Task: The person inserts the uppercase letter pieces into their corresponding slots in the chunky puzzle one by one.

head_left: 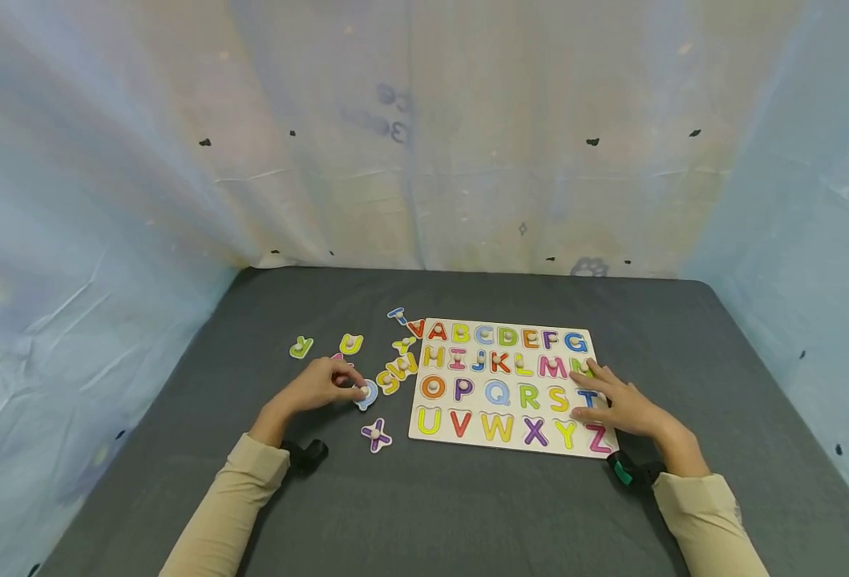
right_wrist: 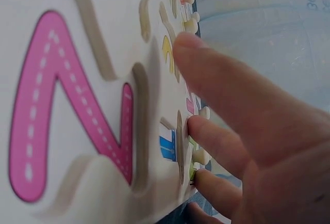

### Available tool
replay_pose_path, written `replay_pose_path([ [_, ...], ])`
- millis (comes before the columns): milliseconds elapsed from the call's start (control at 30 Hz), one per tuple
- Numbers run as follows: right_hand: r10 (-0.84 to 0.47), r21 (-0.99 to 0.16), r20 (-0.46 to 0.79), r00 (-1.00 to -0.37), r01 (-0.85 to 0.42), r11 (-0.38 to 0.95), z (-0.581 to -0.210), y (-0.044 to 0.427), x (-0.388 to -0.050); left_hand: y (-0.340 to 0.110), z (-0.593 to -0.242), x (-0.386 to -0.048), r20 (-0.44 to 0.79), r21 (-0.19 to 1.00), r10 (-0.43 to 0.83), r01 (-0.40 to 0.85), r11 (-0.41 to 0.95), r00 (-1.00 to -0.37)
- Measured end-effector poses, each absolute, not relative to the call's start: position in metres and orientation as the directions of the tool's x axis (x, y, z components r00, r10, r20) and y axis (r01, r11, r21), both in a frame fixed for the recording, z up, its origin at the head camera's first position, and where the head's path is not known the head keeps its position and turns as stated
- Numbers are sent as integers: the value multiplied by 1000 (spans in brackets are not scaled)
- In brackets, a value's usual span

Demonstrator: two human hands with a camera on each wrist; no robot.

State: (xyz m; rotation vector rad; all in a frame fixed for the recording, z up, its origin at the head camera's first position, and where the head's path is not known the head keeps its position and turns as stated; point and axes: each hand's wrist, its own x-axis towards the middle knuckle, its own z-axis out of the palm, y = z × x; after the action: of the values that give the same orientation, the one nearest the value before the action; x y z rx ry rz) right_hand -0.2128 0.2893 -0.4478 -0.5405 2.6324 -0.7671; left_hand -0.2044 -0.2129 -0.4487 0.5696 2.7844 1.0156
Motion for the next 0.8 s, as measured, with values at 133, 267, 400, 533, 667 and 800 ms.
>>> replay_pose_path([
  [133, -441, -569, -220, -870, -253, 783, -447, 289, -213, -202, -446, -207, 16, 666, 346, 268, 697, -938],
  [267, -441, -566, -222, -869, -254, 784, -447, 288, -213, -187, -444, -208, 21, 704, 305, 230, 671, -952],
  [400, -440, -565, -223, -870, -252, 785, -447, 288, -213, -172, -443, -209, 42, 744, 306, 234, 626, -951],
  [533, -438, -564, -220, -872, -252, 786, -449, 288, -213, -157, -441, -213, 39, 783, 329, 233, 576, -944],
  [667, -440, -567, -218, -871, -253, 784, -449, 288, -213, -142, -440, -216, 26, 804, 331, 217, 554, -943],
  [800, -438, -569, -217, -872, -251, 783, -448, 288, -213, -125, -440, -218, 34, 825, 338, 217, 522, -940],
])
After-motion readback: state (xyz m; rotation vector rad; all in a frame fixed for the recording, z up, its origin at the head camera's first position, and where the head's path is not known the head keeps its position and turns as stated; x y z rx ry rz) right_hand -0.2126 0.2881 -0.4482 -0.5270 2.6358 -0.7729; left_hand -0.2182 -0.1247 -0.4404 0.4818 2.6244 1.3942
